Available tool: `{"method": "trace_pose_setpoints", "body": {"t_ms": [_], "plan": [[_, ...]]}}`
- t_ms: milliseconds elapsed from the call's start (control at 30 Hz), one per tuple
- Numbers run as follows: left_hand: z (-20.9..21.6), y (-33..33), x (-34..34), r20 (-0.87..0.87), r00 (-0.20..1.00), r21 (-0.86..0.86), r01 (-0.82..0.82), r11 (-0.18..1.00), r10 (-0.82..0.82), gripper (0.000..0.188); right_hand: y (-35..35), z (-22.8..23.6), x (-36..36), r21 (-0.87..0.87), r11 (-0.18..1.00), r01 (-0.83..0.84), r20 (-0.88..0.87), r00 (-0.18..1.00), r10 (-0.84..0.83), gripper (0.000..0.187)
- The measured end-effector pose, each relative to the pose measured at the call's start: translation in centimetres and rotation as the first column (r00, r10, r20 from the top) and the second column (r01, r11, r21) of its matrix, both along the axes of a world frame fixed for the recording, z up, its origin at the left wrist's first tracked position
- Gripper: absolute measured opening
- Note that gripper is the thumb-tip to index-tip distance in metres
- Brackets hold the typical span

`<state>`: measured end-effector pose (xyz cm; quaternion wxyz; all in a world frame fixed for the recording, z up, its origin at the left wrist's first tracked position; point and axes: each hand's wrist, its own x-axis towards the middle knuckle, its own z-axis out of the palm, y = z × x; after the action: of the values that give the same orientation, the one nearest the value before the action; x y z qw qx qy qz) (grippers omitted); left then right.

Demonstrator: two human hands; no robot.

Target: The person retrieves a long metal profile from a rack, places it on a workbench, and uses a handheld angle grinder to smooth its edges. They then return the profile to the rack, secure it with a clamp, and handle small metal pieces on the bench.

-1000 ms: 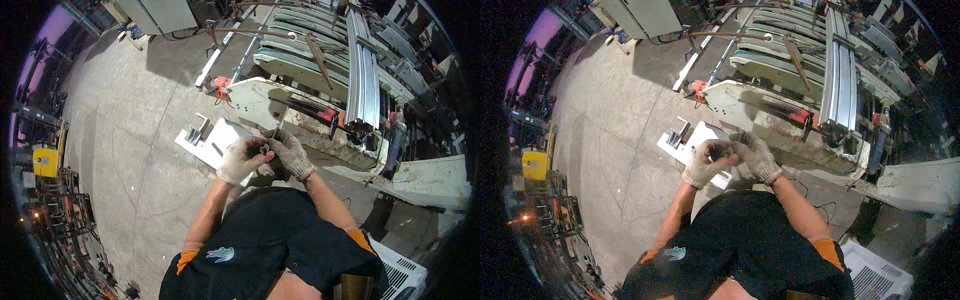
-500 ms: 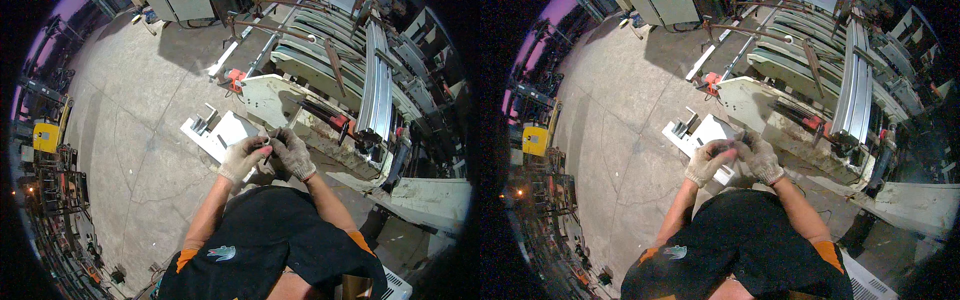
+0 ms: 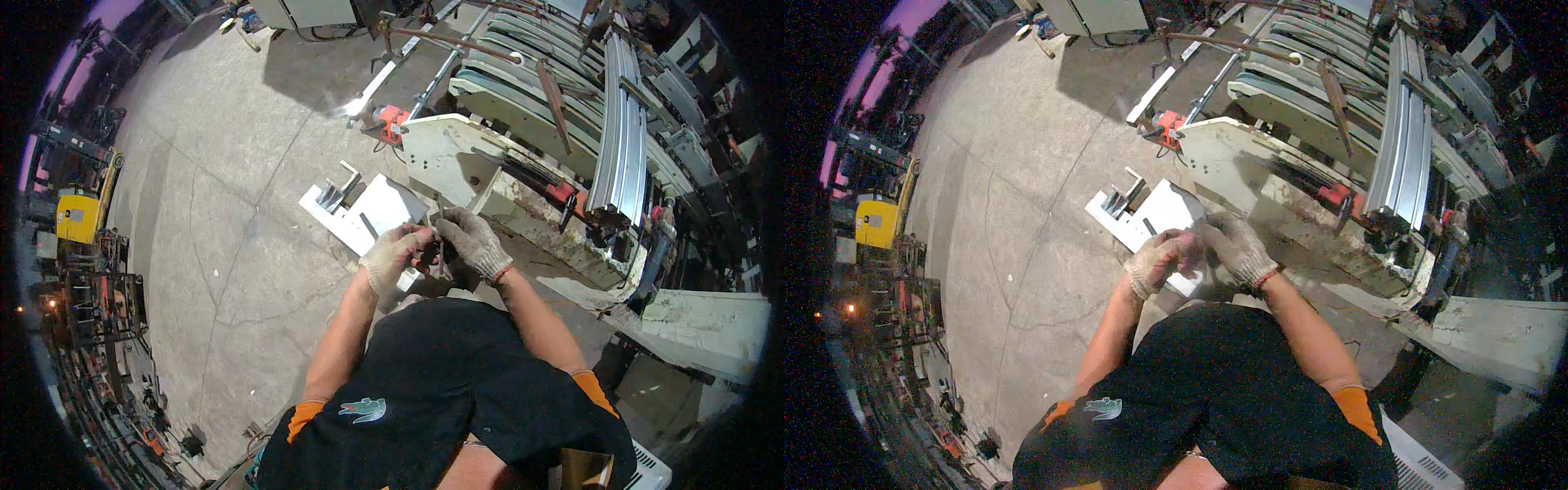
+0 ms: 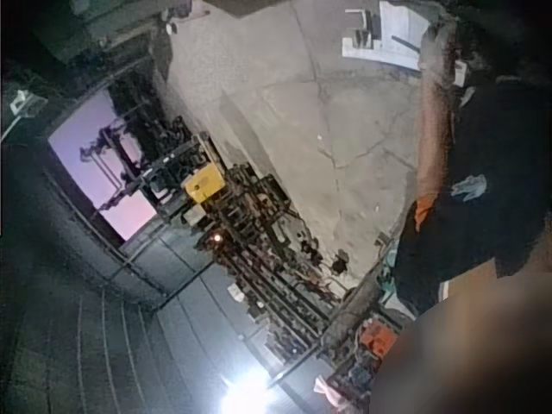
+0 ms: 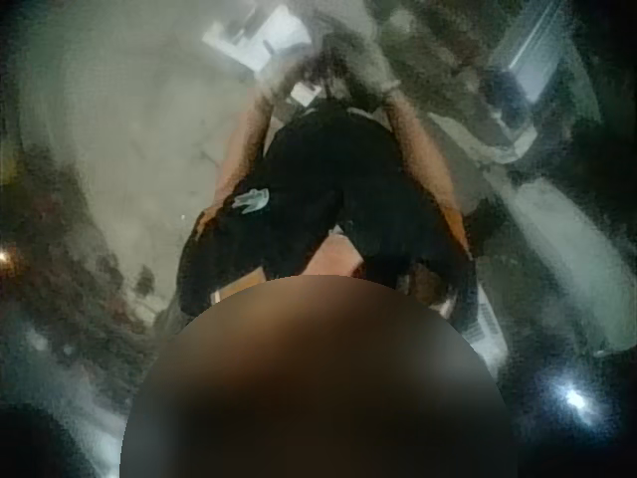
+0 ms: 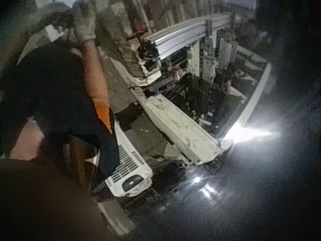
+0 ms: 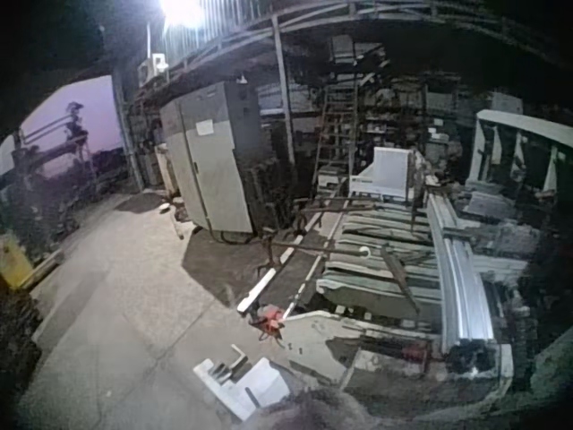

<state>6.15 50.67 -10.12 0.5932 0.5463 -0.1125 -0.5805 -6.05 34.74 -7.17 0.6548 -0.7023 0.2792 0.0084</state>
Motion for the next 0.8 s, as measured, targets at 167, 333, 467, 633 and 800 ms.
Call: {"method": "trace_pose_setpoints", "body": {"t_ms": [167, 333, 467, 633, 800], "plan": [[-2.1, 1.8, -0.3, 0.220, 0.975, 0.118, -0.002, 0.993, -0.024, 0.040, 1.3, -3.8, 0.5, -0.324, 0.942, -0.094, -0.110, 0.992, 0.061, 0.036], [-5.0, 4.6, -1.5, 0.085, 0.992, 0.216, -0.106, 0.971, 0.090, 0.041, 2.3, -5.7, 0.2, -0.398, 0.906, -0.142, -0.103, 0.989, 0.109, 0.039], [-8.0, 6.9, -1.0, -0.016, 0.984, 0.330, -0.164, 0.929, 0.179, 0.038, 1.4, -5.7, -1.1, -0.409, 0.887, -0.215, -0.142, 0.975, 0.171, 0.043], [-9.9, 7.6, -0.6, 0.049, 0.963, 0.268, -0.268, 0.925, 0.265, 0.052, 1.0, -5.7, -3.2, -0.329, 0.913, -0.239, -0.194, 0.964, 0.182, 0.040], [-9.9, 5.4, 0.4, -0.061, 0.970, 0.180, -0.223, 0.958, 0.237, 0.046, 0.0, -5.1, -6.3, -0.293, 0.951, -0.103, -0.218, 0.975, 0.038, 0.041]]}}
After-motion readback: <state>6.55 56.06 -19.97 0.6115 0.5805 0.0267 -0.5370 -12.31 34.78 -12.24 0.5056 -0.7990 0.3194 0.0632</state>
